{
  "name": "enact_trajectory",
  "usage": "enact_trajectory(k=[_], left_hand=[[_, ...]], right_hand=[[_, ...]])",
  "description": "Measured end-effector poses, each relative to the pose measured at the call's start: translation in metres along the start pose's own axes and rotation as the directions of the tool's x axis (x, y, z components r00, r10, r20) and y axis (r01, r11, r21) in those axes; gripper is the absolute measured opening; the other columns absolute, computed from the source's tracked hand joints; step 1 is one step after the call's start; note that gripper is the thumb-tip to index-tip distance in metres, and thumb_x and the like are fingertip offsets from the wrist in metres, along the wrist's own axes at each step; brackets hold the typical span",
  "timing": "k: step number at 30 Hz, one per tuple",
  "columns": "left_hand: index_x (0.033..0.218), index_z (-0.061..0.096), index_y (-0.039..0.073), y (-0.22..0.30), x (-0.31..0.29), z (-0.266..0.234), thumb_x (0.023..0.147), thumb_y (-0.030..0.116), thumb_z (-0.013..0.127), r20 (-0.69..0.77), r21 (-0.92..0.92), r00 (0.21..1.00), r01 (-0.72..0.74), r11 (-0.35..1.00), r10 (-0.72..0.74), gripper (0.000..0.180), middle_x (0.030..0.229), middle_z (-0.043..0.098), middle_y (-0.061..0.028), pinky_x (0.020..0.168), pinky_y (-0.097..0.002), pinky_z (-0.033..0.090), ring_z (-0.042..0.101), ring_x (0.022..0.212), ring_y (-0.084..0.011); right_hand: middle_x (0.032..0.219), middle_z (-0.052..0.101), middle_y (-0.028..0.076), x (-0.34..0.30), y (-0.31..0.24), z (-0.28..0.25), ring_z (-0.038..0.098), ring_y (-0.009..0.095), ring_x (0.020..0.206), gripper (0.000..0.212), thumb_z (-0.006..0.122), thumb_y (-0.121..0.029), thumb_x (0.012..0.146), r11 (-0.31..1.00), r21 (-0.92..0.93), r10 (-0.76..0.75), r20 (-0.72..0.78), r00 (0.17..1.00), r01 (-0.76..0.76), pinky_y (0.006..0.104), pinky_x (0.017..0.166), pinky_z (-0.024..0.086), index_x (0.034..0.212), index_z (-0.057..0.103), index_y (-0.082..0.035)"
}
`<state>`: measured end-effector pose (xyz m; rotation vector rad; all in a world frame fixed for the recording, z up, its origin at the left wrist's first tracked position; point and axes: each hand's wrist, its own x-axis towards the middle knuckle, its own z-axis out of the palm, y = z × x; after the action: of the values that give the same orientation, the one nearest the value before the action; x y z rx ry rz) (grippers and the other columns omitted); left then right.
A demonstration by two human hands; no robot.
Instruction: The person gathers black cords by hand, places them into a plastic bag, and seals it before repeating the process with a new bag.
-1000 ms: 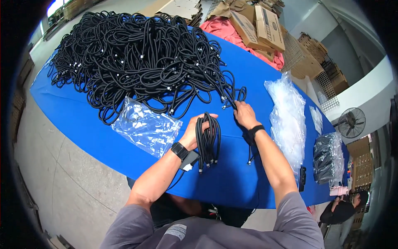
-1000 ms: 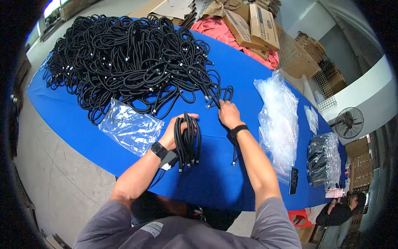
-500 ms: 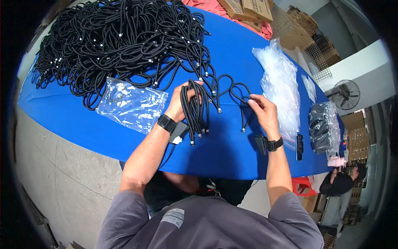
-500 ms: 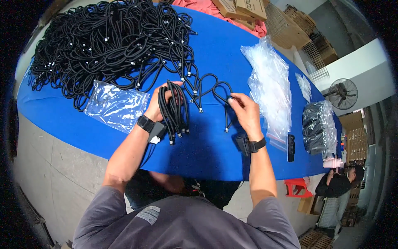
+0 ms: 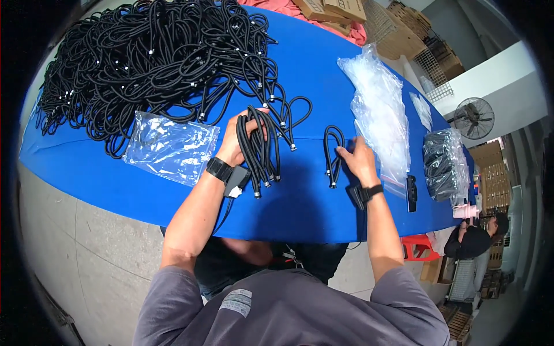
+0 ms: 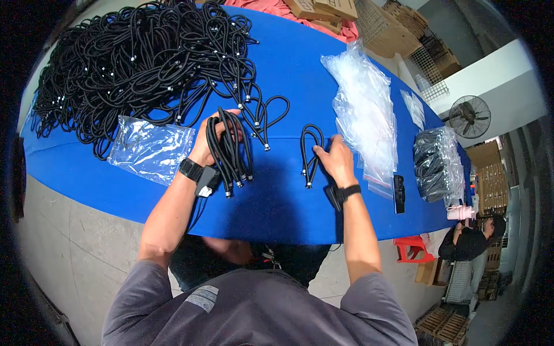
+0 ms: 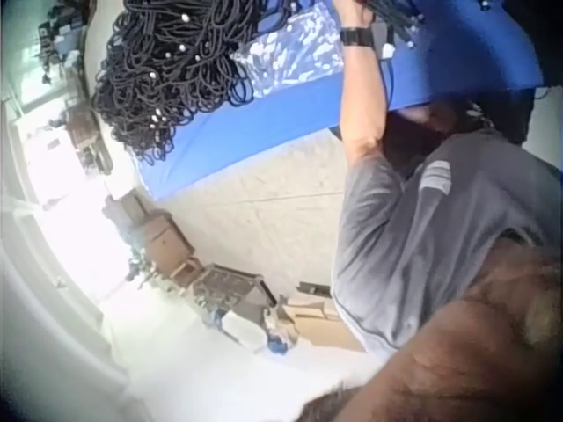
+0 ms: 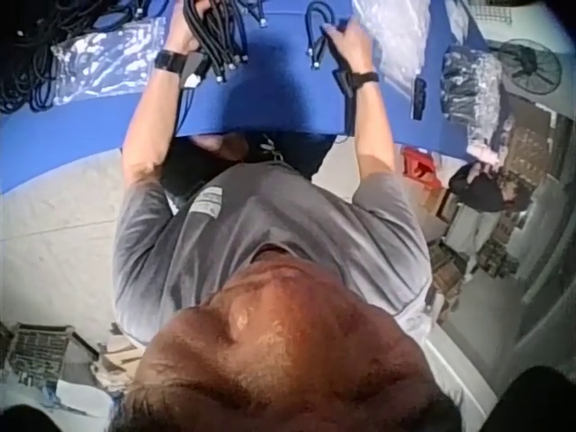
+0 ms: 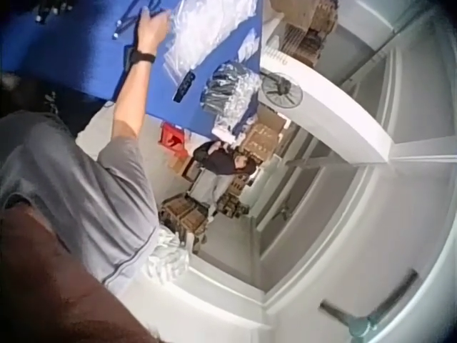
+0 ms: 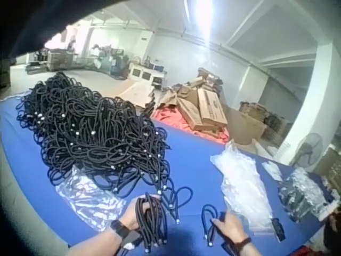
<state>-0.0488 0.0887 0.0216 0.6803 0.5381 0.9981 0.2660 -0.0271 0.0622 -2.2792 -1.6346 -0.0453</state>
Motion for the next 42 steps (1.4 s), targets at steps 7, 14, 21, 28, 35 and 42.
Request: enact_trajectory(k=[7,14,21,28,35,42], left_hand=[[0.120,0.063,-0.003,0.001,0.001,-0.001,0.095,0.005,0.064,-0.009,0.017,1.000,0.004,1.000,-0.004,0.027,0.081,0.066,-0.0061,0.056,-0.0259,0.053,0.063,0.063,-0.0140],[0.129,0.059,-0.003,0.001,0.004,-0.005,0.097,0.009,0.062,0.078,0.048,0.997,0.002,0.999,-0.005,0.034,0.087,0.066,-0.0069,0.063,-0.0262,0.055,0.065,0.070,-0.0146],[0.127,0.059,-0.005,-0.001,0.001,-0.009,0.095,0.008,0.063,0.074,-0.012,0.997,-0.006,1.000,0.007,0.034,0.087,0.066,-0.0073,0.063,-0.0267,0.055,0.065,0.070,-0.0149],[0.126,0.060,-0.005,-0.001,0.001,-0.009,0.095,0.007,0.062,0.096,-0.015,0.995,-0.022,1.000,0.023,0.034,0.086,0.066,-0.0072,0.063,-0.0272,0.055,0.064,0.070,-0.0150],[0.127,0.061,-0.003,-0.001,0.002,-0.007,0.095,0.007,0.062,0.111,0.009,0.994,-0.021,1.000,0.020,0.033,0.088,0.068,-0.0080,0.064,-0.0264,0.056,0.064,0.070,-0.0146],[0.124,0.063,-0.002,0.000,-0.003,-0.006,0.096,0.011,0.065,0.175,0.006,0.983,-0.052,0.999,0.050,0.030,0.097,0.072,-0.0115,0.067,-0.0279,0.059,0.068,0.075,-0.0156]], right_hand=[[0.093,0.069,0.028,0.066,0.009,0.046,0.066,0.046,0.093,0.036,0.071,-0.025,0.084,0.977,-0.155,-0.131,0.117,0.984,0.148,0.0509,0.084,0.052,0.098,0.063,0.007],[0.096,0.069,0.030,0.120,-0.051,0.042,0.067,0.048,0.095,0.036,0.067,-0.024,0.085,0.988,0.135,-0.088,0.116,0.989,0.072,0.0511,0.086,0.053,0.100,0.062,0.009],[0.087,0.069,0.026,0.118,-0.079,0.070,0.069,0.041,0.083,0.035,0.069,-0.028,0.084,0.939,0.277,0.127,0.267,0.955,-0.202,0.0494,0.075,0.051,0.093,0.063,0.006],[0.079,0.065,0.015,0.123,-0.044,0.032,0.067,0.023,0.071,0.020,0.061,-0.016,0.092,0.892,0.451,0.039,-0.006,0.999,-0.032,0.0362,0.066,0.055,0.095,0.058,0.004],[0.076,0.063,0.010,0.081,-0.061,-0.027,0.065,0.016,0.068,0.011,0.057,-0.008,0.095,0.599,0.797,0.023,-0.109,0.994,0.074,0.0326,0.064,0.053,0.099,0.054,0.001],[0.068,0.060,0.005,0.056,-0.070,-0.044,0.059,0.014,0.054,0.011,0.060,-0.012,0.096,0.825,0.564,0.053,-0.050,0.997,-0.015,0.0292,0.056,0.052,0.093,0.058,-0.001]])
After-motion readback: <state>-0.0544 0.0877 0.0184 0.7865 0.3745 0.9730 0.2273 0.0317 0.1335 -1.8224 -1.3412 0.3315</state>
